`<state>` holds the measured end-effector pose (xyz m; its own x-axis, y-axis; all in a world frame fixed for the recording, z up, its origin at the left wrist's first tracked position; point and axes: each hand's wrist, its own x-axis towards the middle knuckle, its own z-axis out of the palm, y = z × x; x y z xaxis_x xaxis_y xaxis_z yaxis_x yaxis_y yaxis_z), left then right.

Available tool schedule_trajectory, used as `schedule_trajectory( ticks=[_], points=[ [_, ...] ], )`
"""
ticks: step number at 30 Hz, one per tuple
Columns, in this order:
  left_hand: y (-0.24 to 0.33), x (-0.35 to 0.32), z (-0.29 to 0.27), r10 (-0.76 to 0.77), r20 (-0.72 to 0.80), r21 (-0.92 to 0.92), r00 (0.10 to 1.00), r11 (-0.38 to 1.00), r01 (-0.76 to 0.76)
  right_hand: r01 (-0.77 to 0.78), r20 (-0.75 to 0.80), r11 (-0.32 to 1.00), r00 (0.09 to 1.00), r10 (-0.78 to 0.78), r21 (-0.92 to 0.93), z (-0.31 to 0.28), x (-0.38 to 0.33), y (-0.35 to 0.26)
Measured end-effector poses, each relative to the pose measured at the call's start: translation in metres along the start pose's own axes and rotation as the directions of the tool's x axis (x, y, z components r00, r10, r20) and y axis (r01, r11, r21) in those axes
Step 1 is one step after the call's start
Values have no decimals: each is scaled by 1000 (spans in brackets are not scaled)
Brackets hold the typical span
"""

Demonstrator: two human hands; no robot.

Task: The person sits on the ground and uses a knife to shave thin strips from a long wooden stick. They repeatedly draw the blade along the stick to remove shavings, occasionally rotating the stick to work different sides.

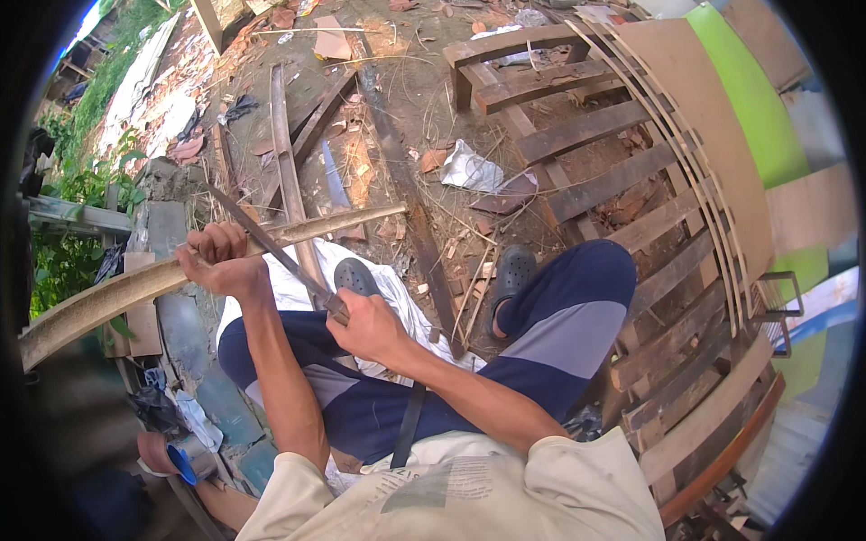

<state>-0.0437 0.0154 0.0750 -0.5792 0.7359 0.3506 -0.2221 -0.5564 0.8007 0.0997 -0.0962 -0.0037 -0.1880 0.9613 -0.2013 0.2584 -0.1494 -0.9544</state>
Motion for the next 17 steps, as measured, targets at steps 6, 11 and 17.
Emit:
schedule_trajectory(
  ticks=[6, 11, 17],
  points=[
    [3, -4, 0, -17, -19, -21, 1000, 1000, 17, -241, -25, 967, 969, 244, 83, 1, 16, 55],
    [-5, 2, 16, 11, -14, -2, 1000, 1000, -11, 5, 0, 1000, 1000, -5, -27, -8, 9, -4],
    [-5, 2, 10, 27, -4, 0, 1000, 1000, -27, -158, 18, 987, 987, 159, -24, 1, 39, 77]
  ],
)
